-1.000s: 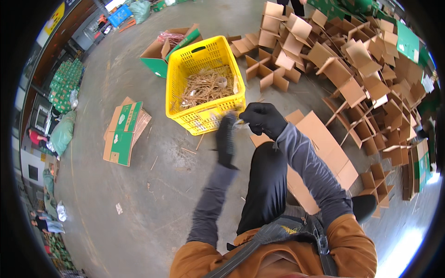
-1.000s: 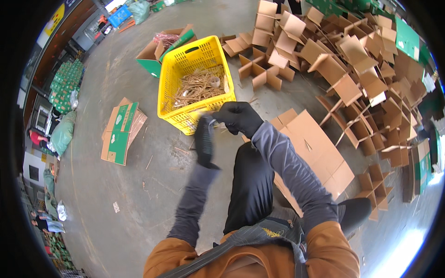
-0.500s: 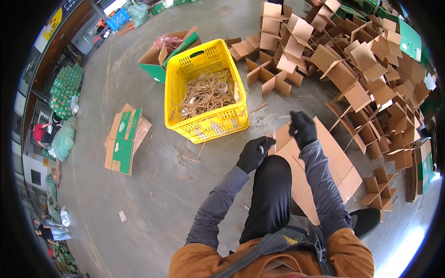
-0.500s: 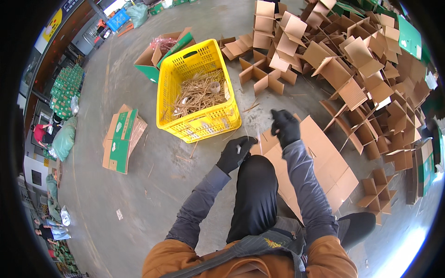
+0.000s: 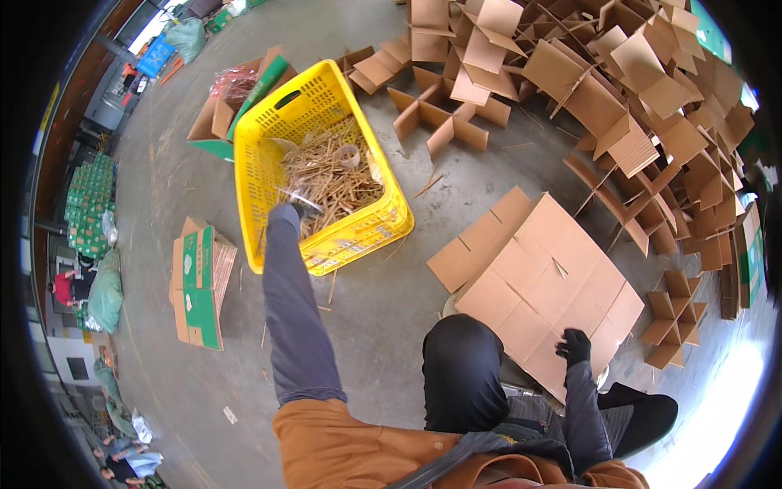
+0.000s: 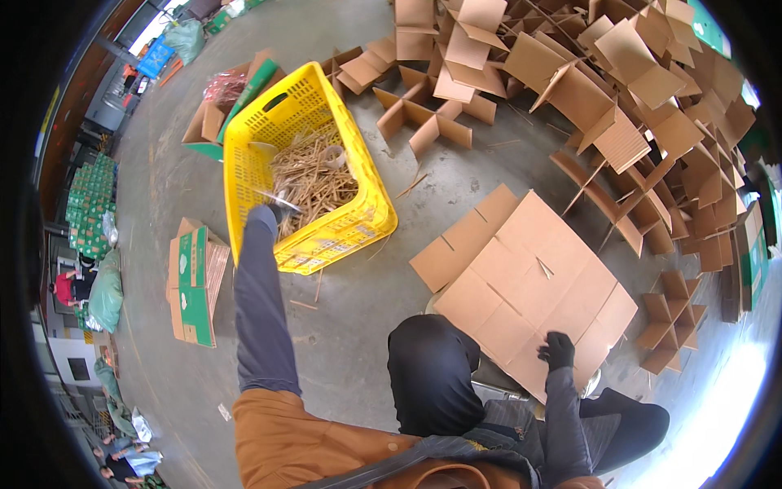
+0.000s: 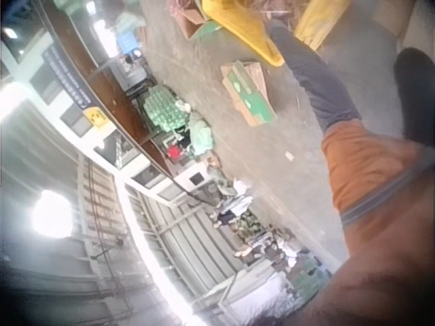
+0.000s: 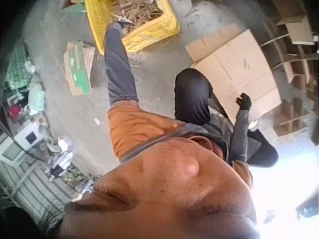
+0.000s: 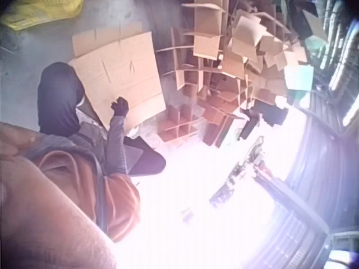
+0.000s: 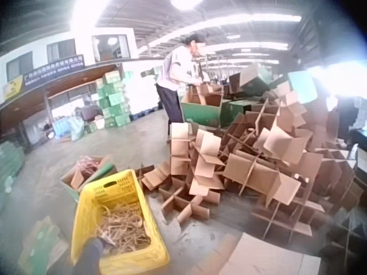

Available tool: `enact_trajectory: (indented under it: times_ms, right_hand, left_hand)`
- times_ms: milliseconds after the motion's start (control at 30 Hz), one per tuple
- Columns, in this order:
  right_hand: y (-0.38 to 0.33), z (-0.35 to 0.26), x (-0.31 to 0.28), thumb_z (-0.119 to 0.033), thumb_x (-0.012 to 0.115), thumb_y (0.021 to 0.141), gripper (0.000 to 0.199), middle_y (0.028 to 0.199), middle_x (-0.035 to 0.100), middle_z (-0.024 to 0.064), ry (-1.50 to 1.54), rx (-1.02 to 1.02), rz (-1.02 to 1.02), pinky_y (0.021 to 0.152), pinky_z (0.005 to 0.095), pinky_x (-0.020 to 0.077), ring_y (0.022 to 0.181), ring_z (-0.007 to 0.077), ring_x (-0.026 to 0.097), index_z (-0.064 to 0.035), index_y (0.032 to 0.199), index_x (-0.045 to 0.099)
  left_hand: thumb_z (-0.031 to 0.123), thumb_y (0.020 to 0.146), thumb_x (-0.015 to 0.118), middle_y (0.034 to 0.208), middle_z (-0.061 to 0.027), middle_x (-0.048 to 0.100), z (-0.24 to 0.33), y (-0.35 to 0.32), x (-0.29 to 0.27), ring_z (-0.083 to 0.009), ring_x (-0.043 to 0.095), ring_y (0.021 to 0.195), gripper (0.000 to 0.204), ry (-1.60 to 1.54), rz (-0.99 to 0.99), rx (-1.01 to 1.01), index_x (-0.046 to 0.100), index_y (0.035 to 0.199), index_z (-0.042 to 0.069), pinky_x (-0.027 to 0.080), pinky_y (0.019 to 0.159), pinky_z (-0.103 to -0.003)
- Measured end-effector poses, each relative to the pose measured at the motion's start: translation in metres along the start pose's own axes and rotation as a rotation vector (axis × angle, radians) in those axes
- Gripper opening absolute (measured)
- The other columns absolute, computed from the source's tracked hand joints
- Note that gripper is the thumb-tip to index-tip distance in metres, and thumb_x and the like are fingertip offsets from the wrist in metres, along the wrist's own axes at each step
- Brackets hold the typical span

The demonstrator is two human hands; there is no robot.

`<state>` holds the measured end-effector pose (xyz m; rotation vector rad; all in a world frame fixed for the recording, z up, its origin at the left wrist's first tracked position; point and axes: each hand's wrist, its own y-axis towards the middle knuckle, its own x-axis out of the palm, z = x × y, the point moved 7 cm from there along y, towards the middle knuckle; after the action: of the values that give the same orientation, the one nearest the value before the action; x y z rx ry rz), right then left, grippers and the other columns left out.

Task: The person assembles cardboard dividers by interlocking notched cardboard pieces and stacking them together by hand.

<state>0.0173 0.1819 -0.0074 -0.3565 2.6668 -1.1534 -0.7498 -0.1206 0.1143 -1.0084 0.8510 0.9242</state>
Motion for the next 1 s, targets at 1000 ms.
enact_trajectory:
  times_ms: [1000]
  right_hand:
    - [0.075,0.159,-0.407,-0.053,0.051,0.085,0.061,0.101,0.058,0.0206,-0.608,0.019,0.948,0.079,0.0419,0.0458,0.091,0.0324,0.058,-0.004,0.12,0.049]
  left_hand:
    - [0.05,0.093,0.037,0.129,-0.0156,0.047,0.287,-0.336,0.5,-0.0271,0.046,0.117,0.06,-0.632,-0.929,0.122,0.043,0.13,0.004,0.037,0.097,-0.034]
